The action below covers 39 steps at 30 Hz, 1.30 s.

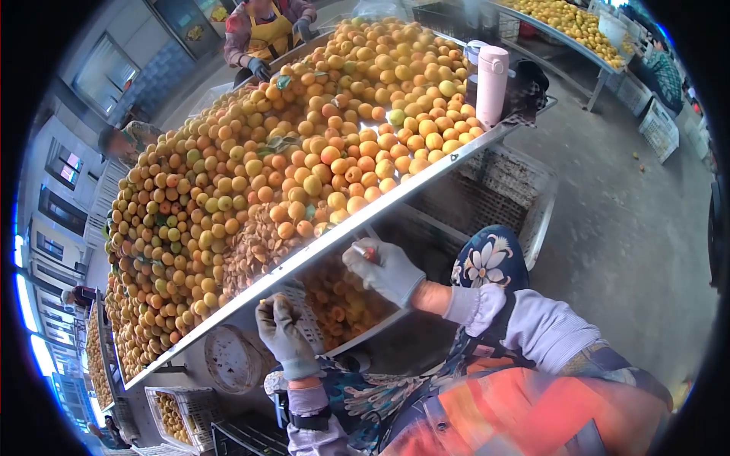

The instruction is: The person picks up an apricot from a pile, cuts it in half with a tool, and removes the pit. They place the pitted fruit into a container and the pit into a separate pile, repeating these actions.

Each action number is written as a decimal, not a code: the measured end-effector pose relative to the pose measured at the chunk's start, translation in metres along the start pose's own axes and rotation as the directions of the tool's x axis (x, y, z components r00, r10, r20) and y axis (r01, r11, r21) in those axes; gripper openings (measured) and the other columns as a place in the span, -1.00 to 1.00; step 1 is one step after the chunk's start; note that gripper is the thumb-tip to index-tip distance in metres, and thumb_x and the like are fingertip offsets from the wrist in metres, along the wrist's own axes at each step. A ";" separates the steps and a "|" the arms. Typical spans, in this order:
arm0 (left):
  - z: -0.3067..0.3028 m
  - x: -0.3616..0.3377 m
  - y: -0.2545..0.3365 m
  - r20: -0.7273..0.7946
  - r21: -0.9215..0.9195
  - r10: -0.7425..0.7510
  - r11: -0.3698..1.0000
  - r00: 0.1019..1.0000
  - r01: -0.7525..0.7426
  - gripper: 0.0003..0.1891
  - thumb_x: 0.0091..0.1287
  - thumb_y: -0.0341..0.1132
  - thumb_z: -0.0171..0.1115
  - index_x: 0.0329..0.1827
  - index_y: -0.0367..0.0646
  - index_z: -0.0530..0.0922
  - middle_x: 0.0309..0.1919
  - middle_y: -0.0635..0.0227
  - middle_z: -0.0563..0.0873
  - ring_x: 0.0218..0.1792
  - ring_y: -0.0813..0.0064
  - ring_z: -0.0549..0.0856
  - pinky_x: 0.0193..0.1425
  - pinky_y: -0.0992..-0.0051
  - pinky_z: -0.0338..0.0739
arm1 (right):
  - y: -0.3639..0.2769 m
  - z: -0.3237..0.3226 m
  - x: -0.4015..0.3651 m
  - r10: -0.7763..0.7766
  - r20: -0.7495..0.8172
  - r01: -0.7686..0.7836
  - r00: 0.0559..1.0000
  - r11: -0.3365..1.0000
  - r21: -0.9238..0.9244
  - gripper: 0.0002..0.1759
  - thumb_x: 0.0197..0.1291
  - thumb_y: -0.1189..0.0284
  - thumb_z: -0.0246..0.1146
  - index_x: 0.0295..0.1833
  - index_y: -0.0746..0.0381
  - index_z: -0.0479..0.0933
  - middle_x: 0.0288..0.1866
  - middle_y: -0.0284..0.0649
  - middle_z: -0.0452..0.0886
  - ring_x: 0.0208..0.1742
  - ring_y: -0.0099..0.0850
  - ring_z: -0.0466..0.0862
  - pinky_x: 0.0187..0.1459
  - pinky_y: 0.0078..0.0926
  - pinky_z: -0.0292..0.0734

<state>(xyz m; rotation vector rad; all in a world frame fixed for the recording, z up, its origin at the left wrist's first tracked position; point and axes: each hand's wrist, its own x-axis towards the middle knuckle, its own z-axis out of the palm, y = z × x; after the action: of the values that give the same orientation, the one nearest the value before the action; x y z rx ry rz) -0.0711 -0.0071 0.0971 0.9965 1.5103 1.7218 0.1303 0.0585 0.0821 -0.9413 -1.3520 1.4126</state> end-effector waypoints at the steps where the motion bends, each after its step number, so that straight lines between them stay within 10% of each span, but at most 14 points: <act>1: 0.002 0.009 0.008 -0.018 0.073 0.068 0.995 0.998 -0.066 -0.91 0.42 -0.36 0.18 -0.19 -0.18 0.49 -0.45 0.55 0.48 -0.46 0.75 0.40 -0.34 0.71 0.37 | -0.010 -0.006 0.002 0.077 0.002 -0.077 0.997 0.992 0.103 -0.80 0.32 0.31 0.22 -0.11 0.22 0.58 -0.35 -0.37 0.60 -0.45 -0.70 0.52 -0.41 -0.71 0.45; 10: 0.003 0.136 0.011 0.088 0.494 0.143 0.853 0.986 -0.168 -0.83 0.29 -0.35 0.29 -0.14 -0.21 0.53 -0.27 0.40 0.57 -0.20 0.55 0.54 -0.05 0.55 0.46 | -0.050 -0.066 0.040 0.262 -0.089 -0.182 0.961 0.840 0.512 -0.72 0.35 0.24 0.21 -0.12 0.26 0.55 -0.43 -0.32 0.62 -0.66 -0.73 0.43 -0.66 -0.77 0.28; 13: 0.016 0.160 0.009 0.248 0.933 0.345 0.166 0.905 -0.319 -0.61 0.09 -0.41 0.33 0.05 -0.07 0.58 -0.04 0.22 0.62 0.03 0.13 0.57 0.15 0.24 0.46 | -0.045 -0.081 0.046 0.308 -0.074 -0.196 0.948 0.754 0.626 -0.70 0.36 0.22 0.19 -0.12 0.26 0.54 -0.42 -0.34 0.62 -0.67 -0.72 0.44 -0.66 -0.76 0.29; 16: 0.070 0.166 0.017 0.375 0.789 0.408 0.331 0.832 -0.518 -0.62 0.12 -0.37 0.33 0.05 -0.06 0.58 0.02 0.25 0.63 0.07 0.16 0.57 0.21 0.29 0.42 | -0.043 -0.091 0.049 0.388 -0.045 -0.257 0.921 0.690 0.677 -0.68 0.37 0.19 0.16 -0.12 0.26 0.54 -0.43 -0.34 0.63 -0.67 -0.70 0.45 -0.69 -0.75 0.29; 21: 0.159 0.178 0.000 0.538 0.782 0.138 0.287 0.831 -0.554 -0.57 0.11 -0.24 0.34 0.08 -0.07 0.56 0.11 0.30 0.60 0.18 0.19 0.51 0.29 0.28 0.35 | -0.051 -0.100 0.053 0.389 -0.023 -0.286 0.921 0.716 0.637 -0.67 0.39 0.19 0.12 -0.11 0.26 0.55 -0.43 -0.33 0.61 -0.66 -0.68 0.45 -0.69 -0.73 0.31; 23: 0.178 0.189 -0.020 0.628 0.775 -0.012 -0.083 0.778 -0.627 -0.51 0.06 -0.17 0.35 0.11 -0.02 0.55 0.16 0.35 0.57 0.25 0.22 0.43 0.32 0.25 0.26 | -0.053 -0.104 0.049 0.421 -0.015 -0.318 0.907 0.706 0.633 -0.67 0.39 0.20 0.10 -0.10 0.27 0.55 -0.44 -0.33 0.61 -0.67 -0.67 0.44 -0.69 -0.71 0.31; 33: 0.204 0.221 -0.038 0.469 0.810 -0.365 -0.185 0.804 -0.556 -0.41 0.01 -0.05 0.30 0.15 -0.02 0.52 0.08 0.25 0.59 0.24 0.20 0.40 0.36 0.26 0.16 | -0.067 -0.105 0.044 0.445 0.142 -0.425 0.884 0.641 0.639 -0.65 0.38 0.22 0.11 -0.06 0.32 0.53 -0.38 -0.26 0.59 -0.66 -0.65 0.43 -0.74 -0.70 0.38; 36: 0.184 0.233 -0.068 0.587 0.759 -0.262 -0.151 0.766 -0.633 -0.37 -0.03 -0.02 0.33 0.16 -0.03 0.52 0.05 0.17 0.58 0.23 0.19 0.41 0.38 0.30 0.14 | -0.064 -0.112 0.044 0.410 0.116 -0.379 0.905 0.649 0.660 -0.66 0.39 0.23 0.11 -0.06 0.32 0.53 -0.39 -0.26 0.59 -0.66 -0.66 0.44 -0.73 -0.69 0.35; 38: 0.181 0.221 -0.061 0.641 0.739 -0.205 -0.096 0.740 -0.667 -0.43 0.00 -0.11 0.34 0.13 -0.07 0.52 0.02 0.13 0.58 0.19 0.16 0.44 0.34 0.30 0.21 | -0.058 -0.113 0.044 0.414 0.097 -0.364 0.905 0.637 0.679 -0.67 0.38 0.24 0.12 -0.07 0.32 0.53 -0.40 -0.26 0.59 -0.66 -0.66 0.44 -0.73 -0.69 0.33; 39: 0.180 0.209 -0.051 0.571 0.804 -0.059 0.240 0.819 -0.544 -0.46 0.02 -0.17 0.34 0.12 -0.11 0.52 0.02 0.13 0.57 0.16 0.14 0.46 0.31 0.28 0.27 | -0.055 -0.112 0.044 0.414 0.083 -0.351 0.906 0.628 0.695 -0.68 0.38 0.25 0.13 -0.07 0.32 0.53 -0.41 -0.26 0.59 -0.66 -0.66 0.44 -0.72 -0.69 0.32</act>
<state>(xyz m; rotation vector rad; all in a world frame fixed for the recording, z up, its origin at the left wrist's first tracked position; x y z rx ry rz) -0.0249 0.2699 0.0845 2.2208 2.0552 0.3108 0.2315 0.1295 0.1289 -0.7651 -0.4400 1.9849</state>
